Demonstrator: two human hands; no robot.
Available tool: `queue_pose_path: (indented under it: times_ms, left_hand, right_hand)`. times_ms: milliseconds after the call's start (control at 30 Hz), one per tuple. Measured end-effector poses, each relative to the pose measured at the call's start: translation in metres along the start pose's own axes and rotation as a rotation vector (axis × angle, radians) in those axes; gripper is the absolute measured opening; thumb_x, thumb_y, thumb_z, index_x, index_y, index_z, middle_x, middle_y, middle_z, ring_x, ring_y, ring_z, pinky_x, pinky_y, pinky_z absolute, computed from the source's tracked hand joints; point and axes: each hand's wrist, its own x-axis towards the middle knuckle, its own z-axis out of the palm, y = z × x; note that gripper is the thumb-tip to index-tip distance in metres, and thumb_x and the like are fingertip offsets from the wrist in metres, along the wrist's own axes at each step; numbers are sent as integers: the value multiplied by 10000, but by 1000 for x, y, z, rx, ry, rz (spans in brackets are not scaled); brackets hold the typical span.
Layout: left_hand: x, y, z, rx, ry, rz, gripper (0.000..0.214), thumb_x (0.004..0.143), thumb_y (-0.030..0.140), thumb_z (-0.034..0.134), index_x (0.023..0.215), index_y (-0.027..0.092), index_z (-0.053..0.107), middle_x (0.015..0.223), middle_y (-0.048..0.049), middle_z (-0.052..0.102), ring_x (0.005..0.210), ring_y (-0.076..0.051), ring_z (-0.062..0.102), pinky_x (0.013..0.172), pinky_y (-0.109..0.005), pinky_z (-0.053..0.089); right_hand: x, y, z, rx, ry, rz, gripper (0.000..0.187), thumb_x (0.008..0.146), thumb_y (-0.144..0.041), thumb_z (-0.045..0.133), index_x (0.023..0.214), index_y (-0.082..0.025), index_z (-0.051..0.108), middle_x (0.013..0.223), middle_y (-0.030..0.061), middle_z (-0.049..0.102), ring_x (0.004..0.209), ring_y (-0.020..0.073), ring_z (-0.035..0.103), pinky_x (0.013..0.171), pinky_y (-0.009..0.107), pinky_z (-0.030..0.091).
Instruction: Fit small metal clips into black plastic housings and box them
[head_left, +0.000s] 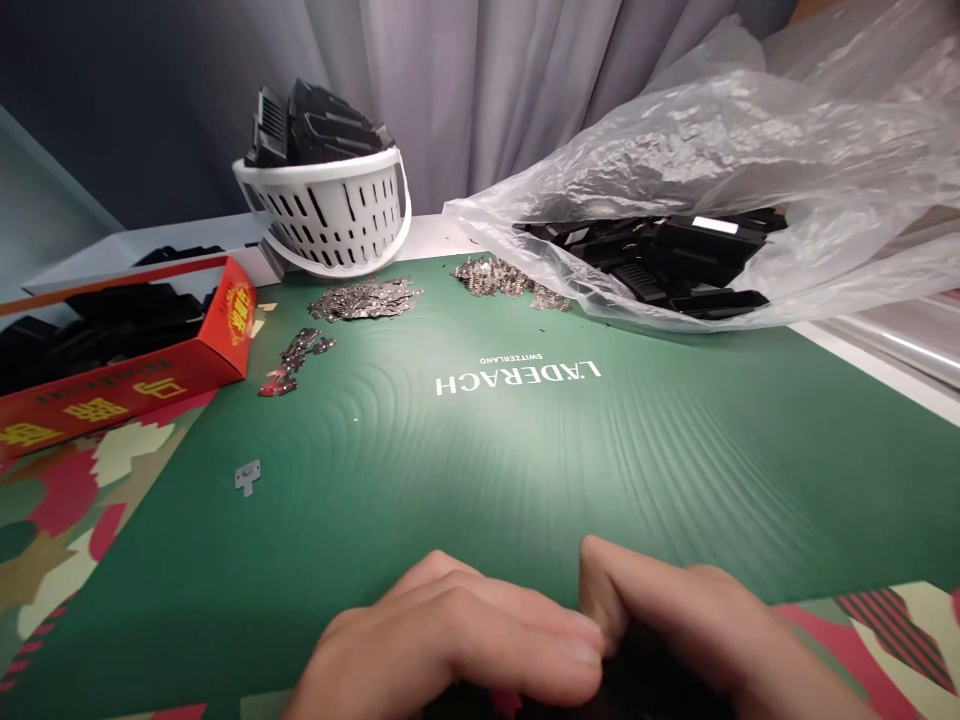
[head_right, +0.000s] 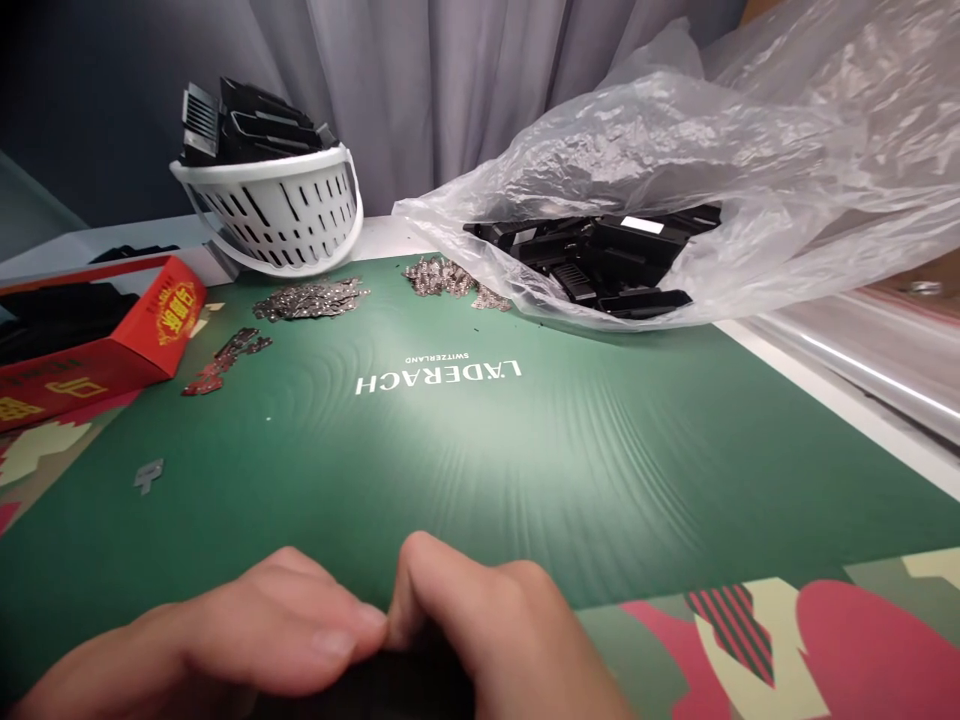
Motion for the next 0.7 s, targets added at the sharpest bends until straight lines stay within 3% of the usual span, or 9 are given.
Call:
queue_pose_path:
  times_ms: [133,400,533,700]
  left_hand:
    - [0,0,-1,45,-15,-6,191,686,351,588,874,322,606,760,11,675,657,-207,608,531,-321,517]
    - [8,11,-4,65,-37,95,239,731,418,514,930,309,587,826,-15,671,744,-204,622,668,-299,479]
    - [8,11,-3,66,-21,159,240,728,423,517,917,296,592,863,-19,666,746,-204,623,701,-302,474]
    - [8,11,-2,106,-21,47,257,745,441,480,895,269,599,785,-21,677,676,-180,621,733,-316,450]
  right_hand:
    - [0,0,-1,-7,-1,-30,369,719,-493,465,589,-163,363,490,-30,398,434,55,318,373,146,237]
    - [1,3,-2,6,-26,-79,384,756,-516,395,604,-163,376,491,-31,423,428,52,338,368,143,251]
    - [4,4,-7,50,-79,-61,380,720,-509,461,586,-161,386,478,-37,415,419,45,345,358,126,261]
    - [10,9,-8,94,-175,-39,443,656,-558,501,529,-149,387,432,-48,398,374,26,322,319,106,235]
